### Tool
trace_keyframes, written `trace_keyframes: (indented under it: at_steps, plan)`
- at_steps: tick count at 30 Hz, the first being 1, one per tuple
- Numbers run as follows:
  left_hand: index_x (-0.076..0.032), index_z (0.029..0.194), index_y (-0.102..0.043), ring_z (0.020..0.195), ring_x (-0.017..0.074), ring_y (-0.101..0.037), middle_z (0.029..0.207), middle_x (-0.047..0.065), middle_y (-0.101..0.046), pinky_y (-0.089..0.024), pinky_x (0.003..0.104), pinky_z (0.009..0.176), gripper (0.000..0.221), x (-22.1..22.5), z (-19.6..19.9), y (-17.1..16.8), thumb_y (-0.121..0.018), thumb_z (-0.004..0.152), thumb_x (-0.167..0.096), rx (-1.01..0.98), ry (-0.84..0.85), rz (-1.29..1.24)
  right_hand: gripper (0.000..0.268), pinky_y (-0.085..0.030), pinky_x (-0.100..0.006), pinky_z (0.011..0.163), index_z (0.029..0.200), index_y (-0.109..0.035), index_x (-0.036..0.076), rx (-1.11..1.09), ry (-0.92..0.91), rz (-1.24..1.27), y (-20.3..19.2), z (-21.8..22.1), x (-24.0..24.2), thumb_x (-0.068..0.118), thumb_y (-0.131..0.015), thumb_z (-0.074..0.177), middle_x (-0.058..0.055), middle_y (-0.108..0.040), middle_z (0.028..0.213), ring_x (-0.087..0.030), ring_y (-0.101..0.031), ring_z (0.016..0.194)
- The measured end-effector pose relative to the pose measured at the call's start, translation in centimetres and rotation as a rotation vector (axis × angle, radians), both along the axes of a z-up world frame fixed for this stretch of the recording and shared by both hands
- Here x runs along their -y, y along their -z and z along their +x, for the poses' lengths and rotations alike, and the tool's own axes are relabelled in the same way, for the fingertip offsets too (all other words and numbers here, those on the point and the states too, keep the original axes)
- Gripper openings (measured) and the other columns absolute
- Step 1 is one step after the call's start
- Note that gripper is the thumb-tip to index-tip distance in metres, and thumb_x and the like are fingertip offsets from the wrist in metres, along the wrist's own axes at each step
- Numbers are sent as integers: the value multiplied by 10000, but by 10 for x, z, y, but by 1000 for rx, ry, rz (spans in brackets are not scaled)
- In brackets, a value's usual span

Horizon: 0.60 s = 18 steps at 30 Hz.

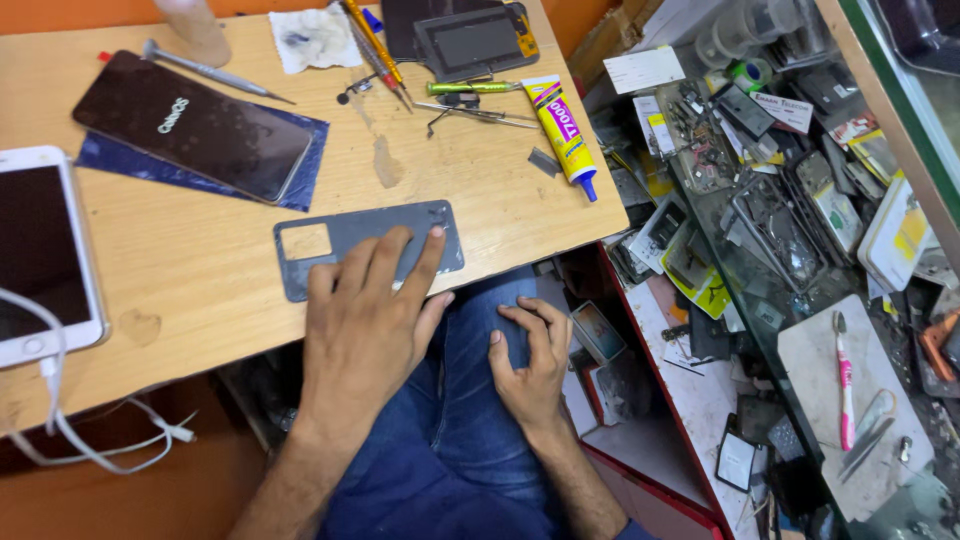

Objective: The person reassembles a smartphone by connecting a ribbon cable and placing the back cover. They then wipe the phone's exterior with a cloth and apply adhesive along the edges of the back cover.

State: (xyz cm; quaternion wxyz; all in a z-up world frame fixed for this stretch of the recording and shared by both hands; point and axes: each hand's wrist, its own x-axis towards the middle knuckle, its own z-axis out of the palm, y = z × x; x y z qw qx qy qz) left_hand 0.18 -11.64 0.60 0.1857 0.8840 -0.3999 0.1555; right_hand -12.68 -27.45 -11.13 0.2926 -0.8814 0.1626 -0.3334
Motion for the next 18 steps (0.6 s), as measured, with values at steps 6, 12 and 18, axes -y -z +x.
trace_keyframes:
  at_steps: [6, 12, 18]
  plan:
    - [-57, 1452, -562, 1331, 279, -485, 1421, 125, -557, -348, 499, 1101, 718, -1, -16, 8, -729, 842, -397, 55, 45, -55, 328, -461, -434, 1035, 1157, -707, 82, 17, -80, 0, -10, -6, -23, 62, -757, 834, -133, -621, 1273, -329, -559, 1194]
    - [-77, 1346, -619, 1333, 297, -522, 1371, 121, -607, -378, 505, 1149, 505, -41, -86, 55, -740, 881, -231, -48, 168, -270, 299, -476, -414, 1015, 1135, -725, 85, 42, -154, 53, -15, -16, -33, 52, -740, 838, -119, -645, 1288, -310, -582, 1184]
    - [-65, 1107, -738, 972, 235, -708, 1039, 81, -735, -542, 381, 852, 311, -103, -144, 135, -752, 802, -124, -270, 75, -267, 183, -525, -384, 950, 1022, -755, 76, 128, -267, 116, -47, -12, -28, 8, -723, 855, -115, -688, 1186, -301, -648, 1095]
